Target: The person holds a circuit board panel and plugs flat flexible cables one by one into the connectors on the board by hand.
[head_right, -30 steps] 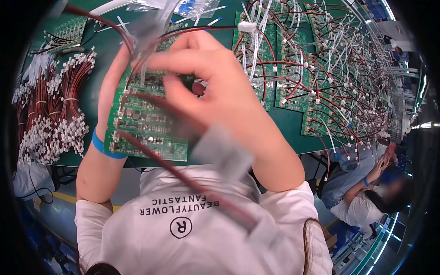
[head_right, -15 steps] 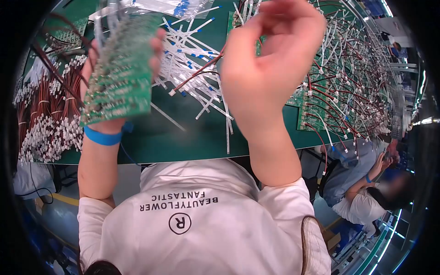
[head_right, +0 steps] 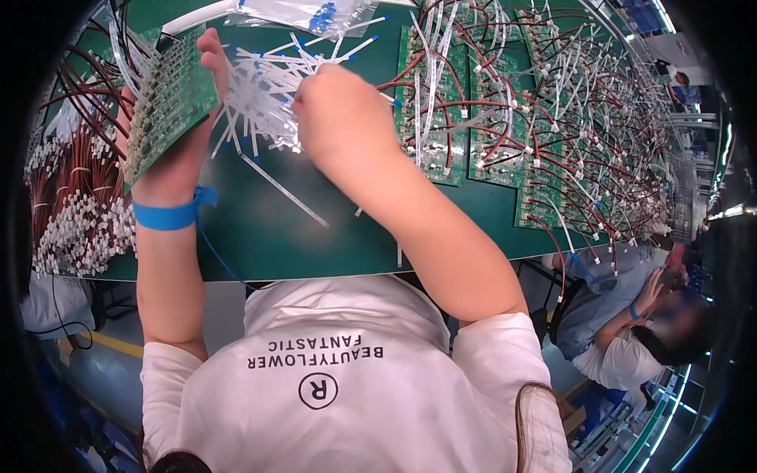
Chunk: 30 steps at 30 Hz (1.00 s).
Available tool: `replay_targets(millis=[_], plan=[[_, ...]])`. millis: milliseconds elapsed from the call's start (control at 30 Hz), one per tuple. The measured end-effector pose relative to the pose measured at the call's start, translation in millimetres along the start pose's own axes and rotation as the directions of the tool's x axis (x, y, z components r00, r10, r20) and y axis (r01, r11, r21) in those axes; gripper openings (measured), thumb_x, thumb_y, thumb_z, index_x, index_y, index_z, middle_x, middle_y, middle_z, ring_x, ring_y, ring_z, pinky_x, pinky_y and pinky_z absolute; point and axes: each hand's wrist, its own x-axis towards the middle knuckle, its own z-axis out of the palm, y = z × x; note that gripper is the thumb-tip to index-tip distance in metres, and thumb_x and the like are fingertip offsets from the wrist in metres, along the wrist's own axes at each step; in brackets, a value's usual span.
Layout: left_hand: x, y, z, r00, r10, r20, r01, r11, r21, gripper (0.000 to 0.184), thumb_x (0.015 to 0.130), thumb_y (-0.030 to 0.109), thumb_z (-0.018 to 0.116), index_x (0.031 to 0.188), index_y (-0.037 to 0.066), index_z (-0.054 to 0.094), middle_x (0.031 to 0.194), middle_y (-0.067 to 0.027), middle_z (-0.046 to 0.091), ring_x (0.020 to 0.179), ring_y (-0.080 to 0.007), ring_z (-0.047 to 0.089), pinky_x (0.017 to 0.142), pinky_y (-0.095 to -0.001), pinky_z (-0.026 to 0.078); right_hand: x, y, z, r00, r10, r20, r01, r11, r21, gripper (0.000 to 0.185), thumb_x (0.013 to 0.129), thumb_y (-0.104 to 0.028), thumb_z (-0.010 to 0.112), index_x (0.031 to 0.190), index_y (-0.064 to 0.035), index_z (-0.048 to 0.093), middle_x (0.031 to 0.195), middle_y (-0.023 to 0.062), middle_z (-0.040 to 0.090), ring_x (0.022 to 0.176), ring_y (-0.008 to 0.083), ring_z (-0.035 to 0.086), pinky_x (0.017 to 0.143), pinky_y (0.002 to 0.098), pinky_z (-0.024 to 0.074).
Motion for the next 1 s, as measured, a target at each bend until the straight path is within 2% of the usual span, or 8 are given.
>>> replay_targets(millis=[100,167,200,333,567,633,933,1000], plan=[[-2,2,0,1.000,0.010,0.007,-0.010,1.000,0.011,0.075,0.068,0.009,0.065,0.131,-0.010,0.028,0.132,-0.0270,0.034,0.120,-0.0361,0.036,0.100,-0.0454,0.034,6,-2,-21,0.996,0.078,-0.036,-0.060,0.931,0.360,0.010,0.076,-0.009,0.068,0.082,-0.0008,0.067,0.080,0.0093,0.064,0.062,0.0143,0.058,0.060,0.0246,0.0475],[0,0,3,0.999,0.042,0.027,-0.045,0.992,0.119,0.075,0.068,0.008,0.067,0.130,-0.010,0.030,0.132,-0.0260,0.034,0.120,-0.0351,0.035,0.100,-0.0444,0.035,3,-10,-38,0.978,0.201,0.059,-0.181,0.668,0.722,0.011,0.077,-0.008,0.069,0.083,0.0007,0.066,0.082,0.0095,0.065,0.060,0.0089,0.056,0.057,0.0205,0.0461],[-1,-2,3,0.998,0.057,0.028,-0.061,0.989,0.134,0.071,0.071,0.012,0.066,0.130,-0.009,0.032,0.131,-0.0257,0.034,0.120,-0.0348,0.036,0.100,-0.0440,0.035,2,-13,-42,0.984,0.179,-0.009,-0.106,0.620,0.777,0.005,0.078,-0.003,0.065,0.079,0.0009,0.063,0.074,0.0023,0.062,0.048,0.0001,0.048,0.041,0.0185,0.0349],[-3,-12,1,1.000,0.019,-0.003,-0.018,0.983,0.185,0.062,0.081,0.028,0.059,0.130,-0.004,0.037,0.131,-0.0239,0.036,0.115,-0.0341,0.040,0.096,-0.0440,0.040,-11,-27,-81,0.967,0.082,0.241,-0.255,0.256,0.933,0.011,0.082,-0.001,0.061,0.091,0.0021,0.057,0.077,0.0037,0.061,0.053,0.0014,0.052,0.041,0.0156,0.0337],[-7,-33,-5,0.995,-0.102,0.017,0.095,0.961,0.261,0.068,0.089,0.052,0.036,0.128,-0.003,0.040,0.119,-0.0244,0.051,0.101,-0.0373,0.053,0.092,-0.0456,0.043,-19,-30,-75,0.992,0.106,0.065,-0.098,0.343,0.934,0.013,0.081,0.005,0.060,0.093,0.0060,0.056,0.079,0.0105,0.062,0.055,0.0029,0.052,0.043,0.0141,0.0352],[-6,-41,1,0.995,-0.004,-0.099,0.051,0.879,0.475,0.069,0.091,0.055,0.026,0.125,-0.003,0.043,0.116,-0.0228,0.054,0.104,-0.0337,0.055,0.090,-0.0454,0.046,-19,-30,-70,0.995,0.066,0.072,-0.092,0.376,0.922,0.013,0.080,0.007,0.061,0.093,0.0068,0.057,0.082,0.0100,0.061,0.065,0.0043,0.055,0.048,0.0139,0.0385],[-8,-54,18,0.952,-0.132,-0.277,0.248,0.862,0.442,0.069,0.091,0.059,0.024,0.116,0.000,0.051,0.103,-0.0182,0.060,0.092,-0.0307,0.061,0.081,-0.0427,0.052,-20,-19,-61,0.988,-0.077,0.136,-0.038,0.726,0.686,0.016,0.074,0.010,0.066,0.089,0.0057,0.063,0.087,0.0075,0.059,0.079,0.0087,0.058,0.068,0.0186,0.0490],[-7,-55,15,0.947,-0.071,-0.312,0.229,0.831,0.506,0.076,0.090,0.061,0.025,0.125,-0.004,0.042,0.118,-0.0236,0.051,0.105,-0.0364,0.053,0.091,-0.0473,0.044,-21,-18,-58,0.989,-0.077,0.130,-0.017,0.798,0.603,0.016,0.074,0.008,0.066,0.089,0.0049,0.064,0.083,0.0055,0.058,0.075,0.0077,0.056,0.065,0.0175,0.0463]])
